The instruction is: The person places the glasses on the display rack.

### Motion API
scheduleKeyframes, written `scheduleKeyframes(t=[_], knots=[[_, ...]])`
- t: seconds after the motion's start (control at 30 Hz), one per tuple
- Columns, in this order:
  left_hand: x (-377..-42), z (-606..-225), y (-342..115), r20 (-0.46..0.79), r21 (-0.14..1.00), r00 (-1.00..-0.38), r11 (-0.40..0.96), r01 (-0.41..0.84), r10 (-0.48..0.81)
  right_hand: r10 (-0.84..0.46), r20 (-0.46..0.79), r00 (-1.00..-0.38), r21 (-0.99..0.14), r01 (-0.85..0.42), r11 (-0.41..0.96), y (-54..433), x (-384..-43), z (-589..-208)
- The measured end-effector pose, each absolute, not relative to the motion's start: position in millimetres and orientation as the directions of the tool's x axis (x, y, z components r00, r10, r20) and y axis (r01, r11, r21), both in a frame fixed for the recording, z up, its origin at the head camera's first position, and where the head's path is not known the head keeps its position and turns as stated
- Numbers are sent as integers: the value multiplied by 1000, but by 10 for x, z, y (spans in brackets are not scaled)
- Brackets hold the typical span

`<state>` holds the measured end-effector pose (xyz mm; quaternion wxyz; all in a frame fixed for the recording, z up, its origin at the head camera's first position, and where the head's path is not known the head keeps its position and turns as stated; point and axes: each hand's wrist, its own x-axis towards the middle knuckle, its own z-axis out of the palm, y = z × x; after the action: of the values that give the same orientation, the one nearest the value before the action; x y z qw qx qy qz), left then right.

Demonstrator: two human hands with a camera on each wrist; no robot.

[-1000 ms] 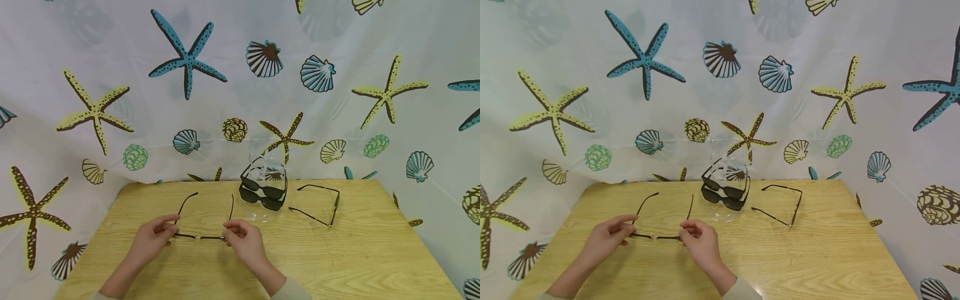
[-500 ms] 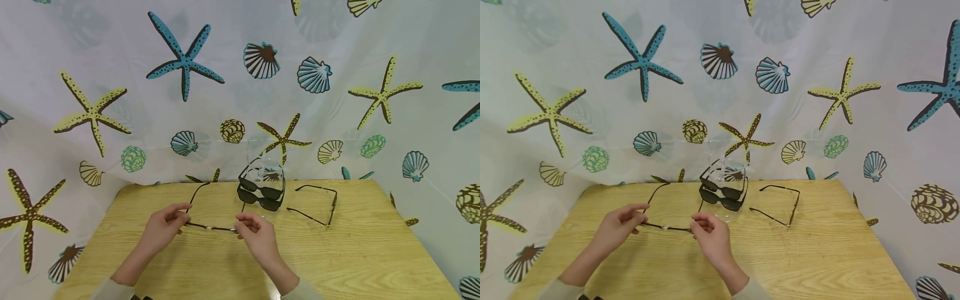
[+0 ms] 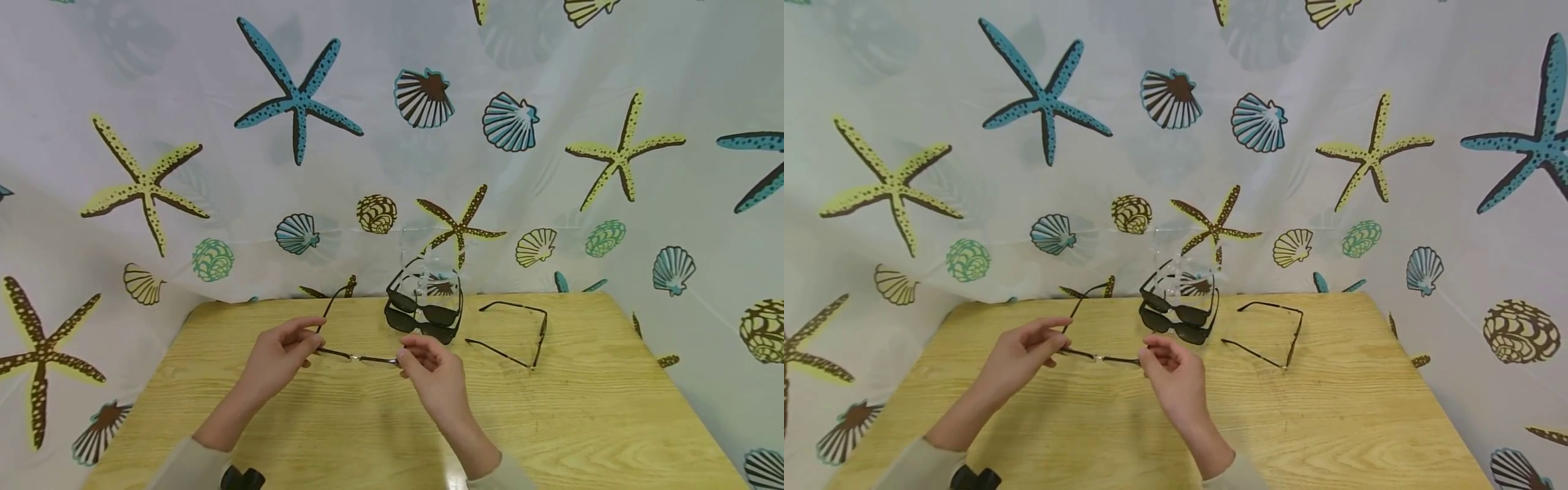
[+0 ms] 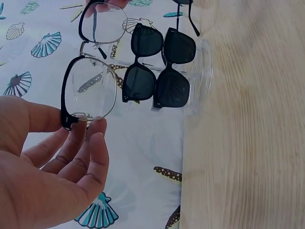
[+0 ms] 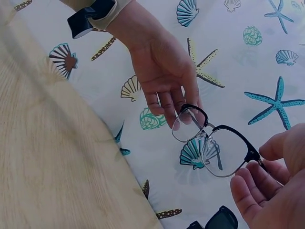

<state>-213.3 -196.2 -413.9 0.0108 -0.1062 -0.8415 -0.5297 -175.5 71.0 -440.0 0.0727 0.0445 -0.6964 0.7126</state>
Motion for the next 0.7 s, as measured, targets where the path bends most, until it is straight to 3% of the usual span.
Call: scheduleKeyframes(t=[0.7], knots=[[-2371,-4072,-1623,180,895,-949,358,267,258,151,140,-979,-986,-152,-71,954,-1858,-4277]])
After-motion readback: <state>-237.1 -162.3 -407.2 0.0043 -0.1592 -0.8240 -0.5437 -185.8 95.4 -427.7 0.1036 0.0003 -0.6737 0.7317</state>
